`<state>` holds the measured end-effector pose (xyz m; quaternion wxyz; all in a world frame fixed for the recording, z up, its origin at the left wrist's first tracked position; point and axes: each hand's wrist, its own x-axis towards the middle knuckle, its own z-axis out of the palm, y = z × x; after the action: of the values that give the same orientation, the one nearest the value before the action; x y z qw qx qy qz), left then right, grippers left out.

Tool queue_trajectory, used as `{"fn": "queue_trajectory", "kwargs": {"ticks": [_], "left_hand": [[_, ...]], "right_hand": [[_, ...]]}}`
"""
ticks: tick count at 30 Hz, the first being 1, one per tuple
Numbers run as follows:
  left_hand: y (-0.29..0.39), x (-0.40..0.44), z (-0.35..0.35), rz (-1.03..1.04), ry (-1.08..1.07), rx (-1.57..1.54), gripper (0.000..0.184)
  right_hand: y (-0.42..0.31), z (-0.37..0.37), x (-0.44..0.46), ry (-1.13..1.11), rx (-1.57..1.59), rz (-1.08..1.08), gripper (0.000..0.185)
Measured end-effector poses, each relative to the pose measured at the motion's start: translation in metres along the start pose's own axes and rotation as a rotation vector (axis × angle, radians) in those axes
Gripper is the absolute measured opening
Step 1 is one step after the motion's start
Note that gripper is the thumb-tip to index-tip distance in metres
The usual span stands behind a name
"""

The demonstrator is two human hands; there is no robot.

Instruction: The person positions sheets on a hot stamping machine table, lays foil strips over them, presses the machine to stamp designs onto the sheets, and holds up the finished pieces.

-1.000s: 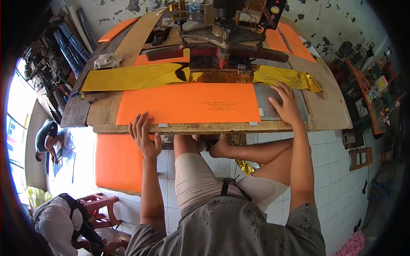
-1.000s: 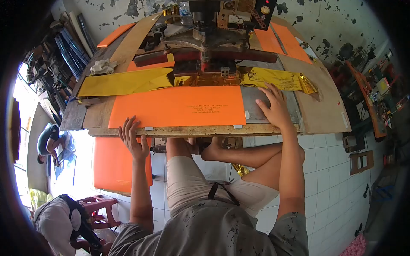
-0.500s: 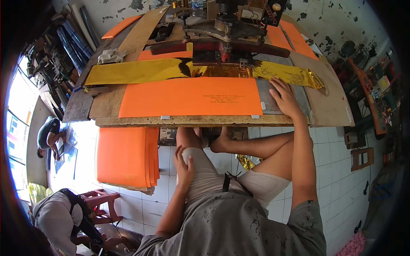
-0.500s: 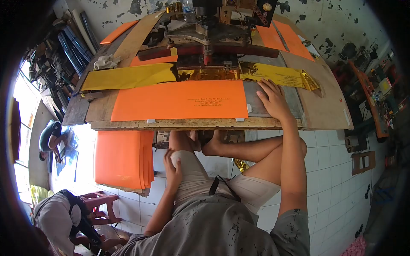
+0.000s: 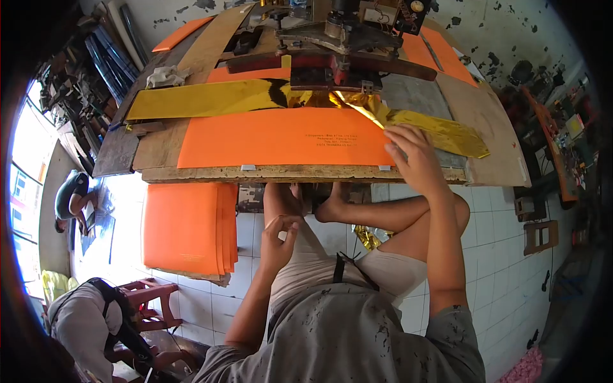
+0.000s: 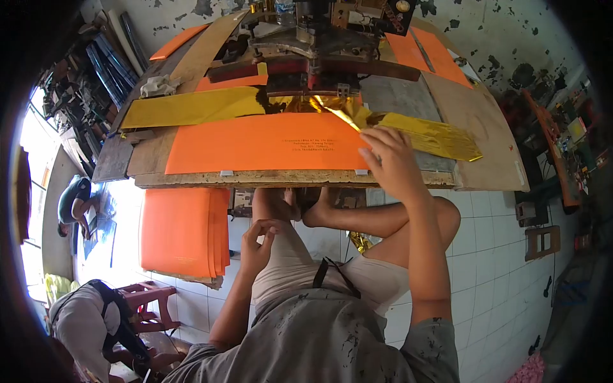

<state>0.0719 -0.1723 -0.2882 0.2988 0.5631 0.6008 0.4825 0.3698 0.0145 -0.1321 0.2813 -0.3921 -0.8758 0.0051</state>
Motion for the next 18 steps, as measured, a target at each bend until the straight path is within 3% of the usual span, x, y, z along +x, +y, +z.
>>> {"fn": "queue_trajectory", "kwargs": {"ticks": [4, 10, 13, 18], "left_hand": [[0.058, 0.01, 0.0, -0.028, -0.091, -0.284, 0.021], [0.089, 0.028, 0.006, -0.078, -0.276, -0.694, 0.046], [0.093, 0.025, 0.012, -0.124, -0.221, -0.852, 0.051], [0.099, 0.012, 0.003, -0.168, -0.097, -0.845, 0.055]], "right_hand": [[-0.052, -0.002, -0.014, -0.022, 0.004, -0.089, 0.037], [-0.11, -0.001, -0.041, -0.077, 0.112, -0.124, 0.043], [-0.137, -0.004, -0.056, -0.123, 0.143, -0.132, 0.049], [-0.158, 0.001, -0.075, -0.156, 0.263, -0.185, 0.05]]}}
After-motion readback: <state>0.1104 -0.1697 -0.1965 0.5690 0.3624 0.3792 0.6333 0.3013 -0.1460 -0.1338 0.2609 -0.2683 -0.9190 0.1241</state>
